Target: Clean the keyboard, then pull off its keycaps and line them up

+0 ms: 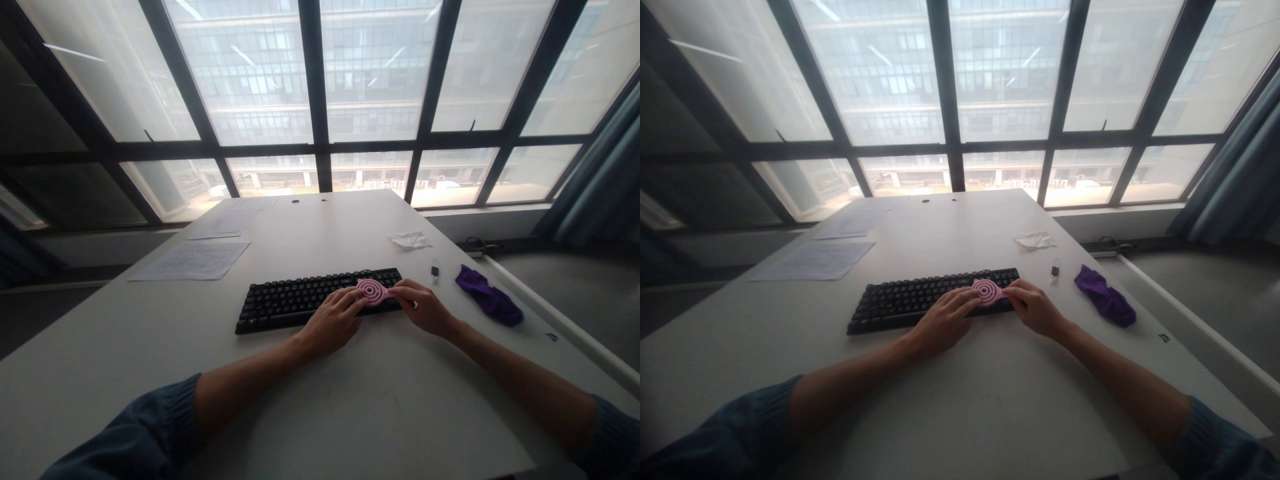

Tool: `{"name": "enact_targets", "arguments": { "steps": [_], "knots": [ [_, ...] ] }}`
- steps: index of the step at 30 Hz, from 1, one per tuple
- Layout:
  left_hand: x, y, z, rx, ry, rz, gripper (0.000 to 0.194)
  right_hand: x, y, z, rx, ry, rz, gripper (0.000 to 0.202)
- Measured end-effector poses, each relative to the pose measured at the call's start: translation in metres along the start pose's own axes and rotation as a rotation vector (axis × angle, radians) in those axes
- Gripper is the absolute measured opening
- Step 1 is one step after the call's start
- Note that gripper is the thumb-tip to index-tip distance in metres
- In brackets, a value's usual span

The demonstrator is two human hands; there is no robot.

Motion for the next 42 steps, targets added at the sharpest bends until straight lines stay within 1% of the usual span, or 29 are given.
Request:
{"name": "enact_targets", "arguments": {
  "steps": [4, 11, 17, 22, 28, 36, 42],
  "knots": [
    [0.000, 0.000, 0.000, -0.012, -0.001, 0.004, 0.053, 0.003, 0.000, 0.002, -0.002, 0.009, -0.024, 0.024],
    [-0.002, 0.000, -0.002, -0.011, -0.009, 0.030, 0.047, 0.011, 0.006, 0.000, -0.011, 0.059, -0.073, 0.023],
    [-0.004, -0.001, -0.002, -0.010, -0.012, 0.025, 0.047, 0.010, 0.006, -0.001, 0.012, 0.005, -0.030, 0.024],
    [-0.004, -0.002, -0.003, -0.011, -0.016, 0.027, 0.047, 0.015, 0.008, 0.000, -0.008, 0.030, -0.047, 0.023],
    [-0.002, -0.002, -0.002, -0.014, -0.018, 0.032, 0.049, 0.019, 0.006, 0.001, 0.004, -0.035, -0.034, 0.024],
    [-0.003, -0.002, -0.003, -0.011, -0.033, 0.055, 0.042, 0.028, 0.014, 0.001, -0.010, -0.007, -0.081, 0.025],
    [-0.002, -0.001, -0.003, -0.011, -0.038, 0.051, 0.039, 0.041, 0.023, 0.000, -0.036, 0.046, -0.154, 0.024]
  ]
}}
Point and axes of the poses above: each hand's wrist, its own z-axis towards the middle knuckle, its own x-axis out of the back of the hand, y = z × x, the point moved 3 cm from there along z, towards the middle knuckle, and after that the axes turned 12 degrees about z, right-handed, at the moved point
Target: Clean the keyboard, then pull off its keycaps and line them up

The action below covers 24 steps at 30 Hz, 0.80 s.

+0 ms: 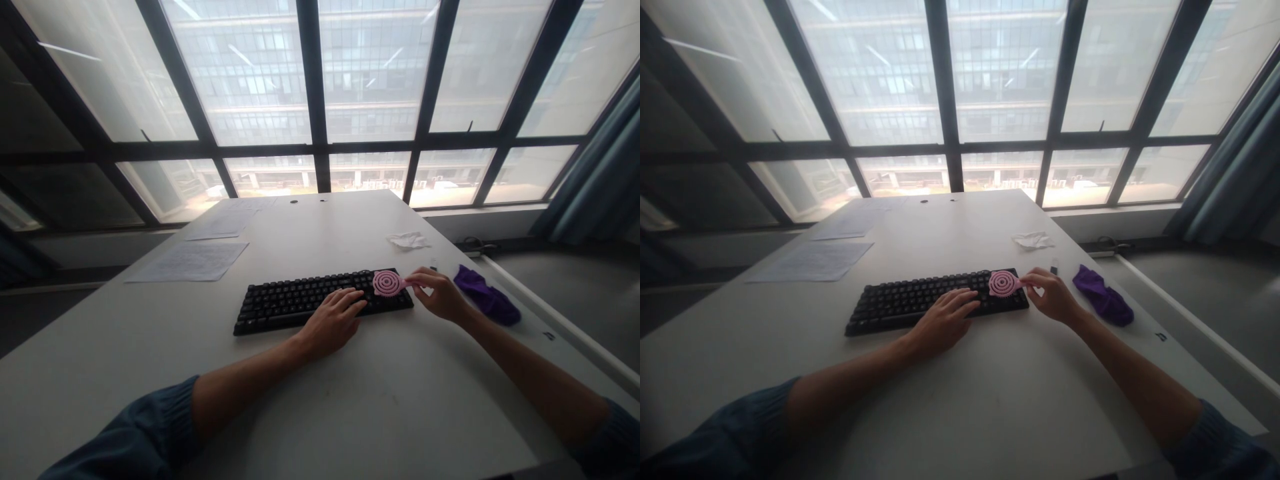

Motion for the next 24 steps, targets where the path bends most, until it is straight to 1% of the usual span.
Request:
{"name": "enact_targets", "arguments": {
  "steps": [4, 10, 12, 16, 19, 22, 24],
  "knots": [
    [0.001, 0.000, 0.000, 0.002, 0.007, -0.008, 0.039, 0.006, 0.002, 0.000, -0.007, 0.028, 0.008, 0.023],
    [0.000, -0.001, -0.001, 0.000, -0.008, -0.006, 0.039, 0.009, 0.006, 0.002, -0.029, -0.048, 0.040, 0.022],
    [-0.001, -0.001, -0.001, 0.002, -0.005, -0.005, 0.038, 0.013, 0.011, 0.001, -0.057, -0.026, 0.018, 0.021],
    [-0.001, -0.001, -0.001, 0.007, 0.005, -0.013, 0.038, 0.021, 0.025, 0.000, -0.111, 0.069, -0.009, 0.019],
    [-0.001, 0.000, 0.000, 0.006, 0.013, -0.016, 0.037, 0.023, 0.029, -0.001, -0.120, 0.106, 0.020, 0.019],
    [0.000, 0.000, 0.000, 0.004, 0.014, -0.017, 0.036, 0.022, 0.026, 0.000, -0.099, 0.052, 0.069, 0.019],
    [0.000, 0.000, 0.000, 0.005, 0.013, -0.017, 0.036, 0.021, 0.025, 0.000, -0.089, 0.024, 0.046, 0.019]
  ]
}}
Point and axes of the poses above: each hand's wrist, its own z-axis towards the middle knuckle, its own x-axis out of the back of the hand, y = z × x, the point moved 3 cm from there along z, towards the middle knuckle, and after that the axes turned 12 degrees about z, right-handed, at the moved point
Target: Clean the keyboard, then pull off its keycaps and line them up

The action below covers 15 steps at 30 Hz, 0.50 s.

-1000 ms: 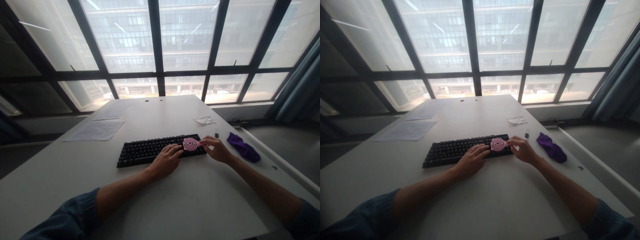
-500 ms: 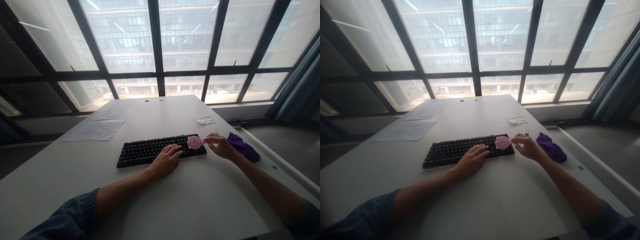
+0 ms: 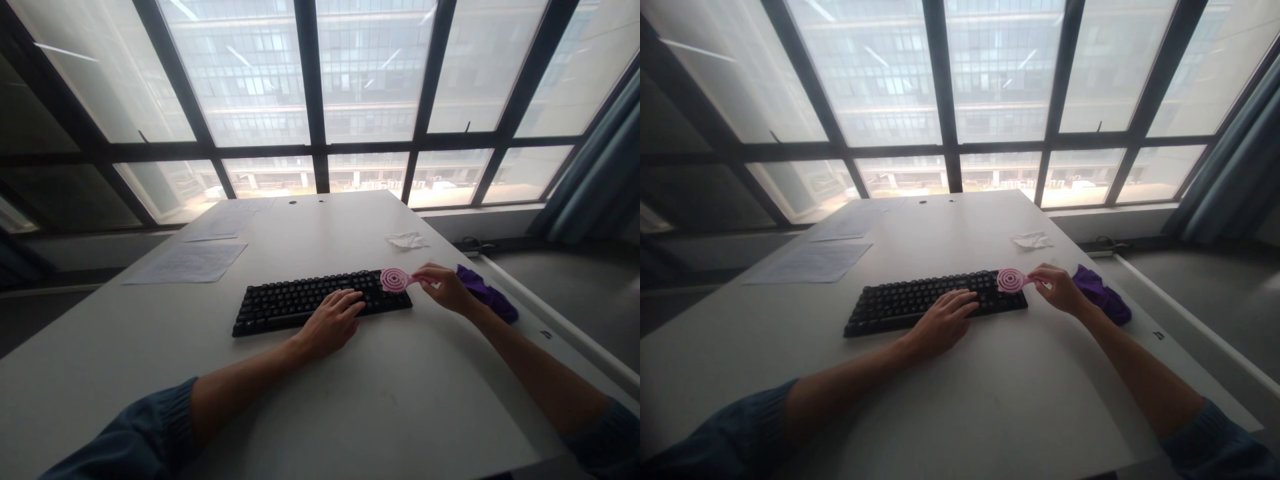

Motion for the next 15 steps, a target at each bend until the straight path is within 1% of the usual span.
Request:
{"name": "enact_targets", "arguments": {
  "steps": [2, 4, 6, 10, 15],
  "knots": [
    [0.000, 0.000, 0.000, -0.001, -0.006, 0.003, 0.035, 0.004, 0.002, 0.001, -0.005, 0.061, -0.097, 0.018],
    [0.000, 0.000, -0.001, -0.003, -0.011, 0.006, 0.035, 0.011, 0.008, 0.001, -0.025, 0.196, -0.212, 0.018],
    [0.000, 0.001, -0.001, -0.006, -0.018, 0.007, 0.034, 0.019, 0.016, 0.000, -0.067, 0.327, -0.263, 0.018],
    [0.000, 0.000, 0.000, -0.008, -0.035, 0.007, 0.032, 0.029, 0.030, -0.003, -0.175, 0.472, -0.245, 0.025],
    [0.000, 0.000, 0.000, -0.005, -0.018, 0.001, 0.032, 0.038, 0.036, -0.003, -0.264, 0.620, -0.116, 0.032]
  ]
}}
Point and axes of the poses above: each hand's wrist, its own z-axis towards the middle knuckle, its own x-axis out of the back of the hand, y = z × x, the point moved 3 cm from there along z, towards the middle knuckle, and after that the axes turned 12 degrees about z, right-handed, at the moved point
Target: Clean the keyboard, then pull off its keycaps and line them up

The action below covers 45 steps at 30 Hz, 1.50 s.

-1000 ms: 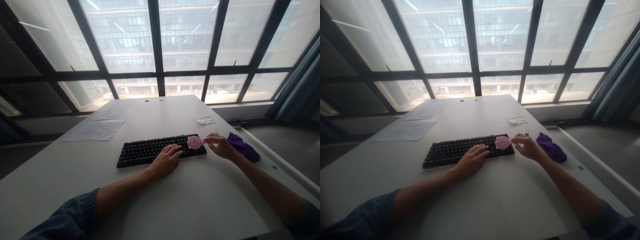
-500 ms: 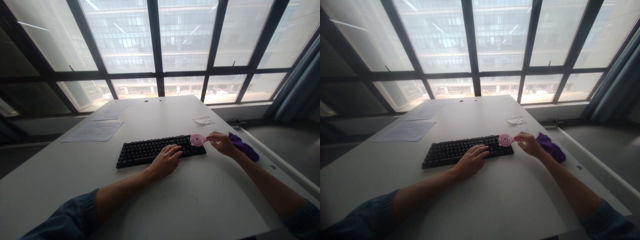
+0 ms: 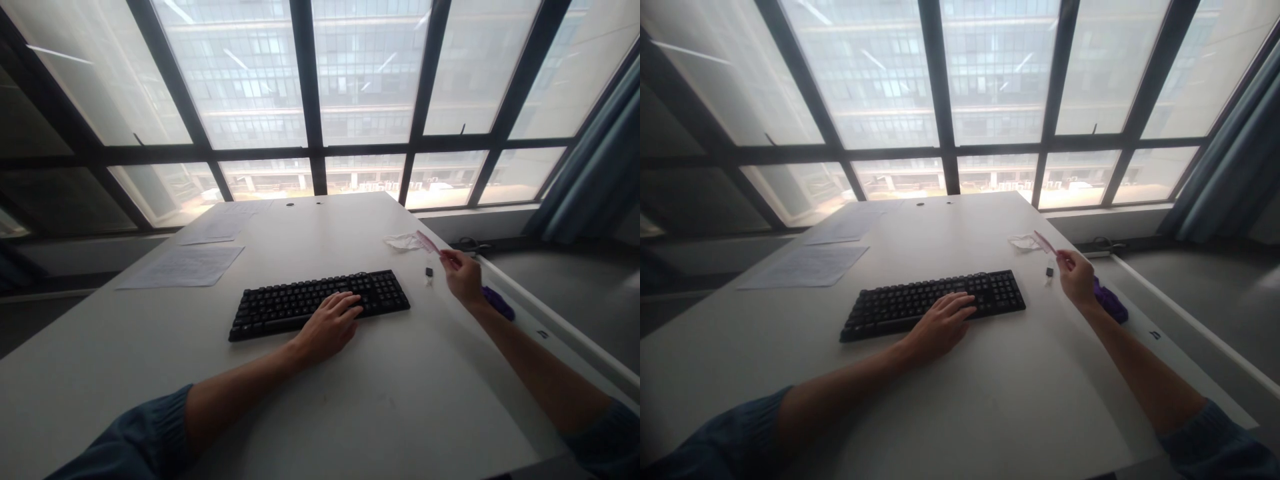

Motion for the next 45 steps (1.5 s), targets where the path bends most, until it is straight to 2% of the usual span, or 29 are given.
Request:
{"name": "enact_targets", "arguments": {
  "steps": [3, 7, 9, 12, 18, 22, 32, 39, 42, 45],
  "knots": [
    [0.000, 0.000, 0.000, -0.004, 0.005, 0.004, 0.033, 0.002, 0.008, 0.015, -0.022, 0.044, -0.019, 0.034],
    [-0.001, 0.000, 0.000, -0.002, 0.019, 0.013, 0.035, 0.005, 0.032, 0.051, -0.077, 0.120, -0.142, 0.035],
    [-0.002, 0.000, 0.000, -0.002, 0.023, 0.012, 0.035, 0.003, 0.049, 0.070, -0.166, 0.140, -0.228, 0.035],
    [-0.004, -0.002, -0.001, 0.002, 0.020, 0.008, 0.034, -0.004, 0.072, 0.090, -0.356, 0.098, -0.355, 0.034],
    [-0.004, -0.004, -0.001, 0.011, 0.020, 0.005, 0.035, -0.017, 0.102, 0.101, -0.533, 0.053, -0.464, 0.030],
    [-0.001, -0.004, 0.000, 0.013, 0.027, -0.002, 0.034, -0.021, 0.110, 0.103, -0.565, -0.015, -0.538, 0.030],
    [0.000, -0.003, 0.000, -0.002, 0.028, 0.004, 0.034, -0.030, 0.111, 0.097, -0.491, -0.227, -0.708, 0.030],
    [0.009, -0.002, 0.001, -0.001, 0.060, 0.034, 0.034, -0.036, 0.083, 0.093, -0.427, -0.248, -0.786, 0.040],
    [0.021, -0.011, 0.004, 0.014, 0.093, 0.056, 0.033, -0.043, 0.067, 0.089, -0.370, -0.304, -0.775, 0.035],
    [0.033, -0.032, 0.003, 0.065, 0.131, 0.077, 0.031, -0.048, 0.055, 0.075, -0.313, -0.453, -0.750, 0.029]
  ]
}}
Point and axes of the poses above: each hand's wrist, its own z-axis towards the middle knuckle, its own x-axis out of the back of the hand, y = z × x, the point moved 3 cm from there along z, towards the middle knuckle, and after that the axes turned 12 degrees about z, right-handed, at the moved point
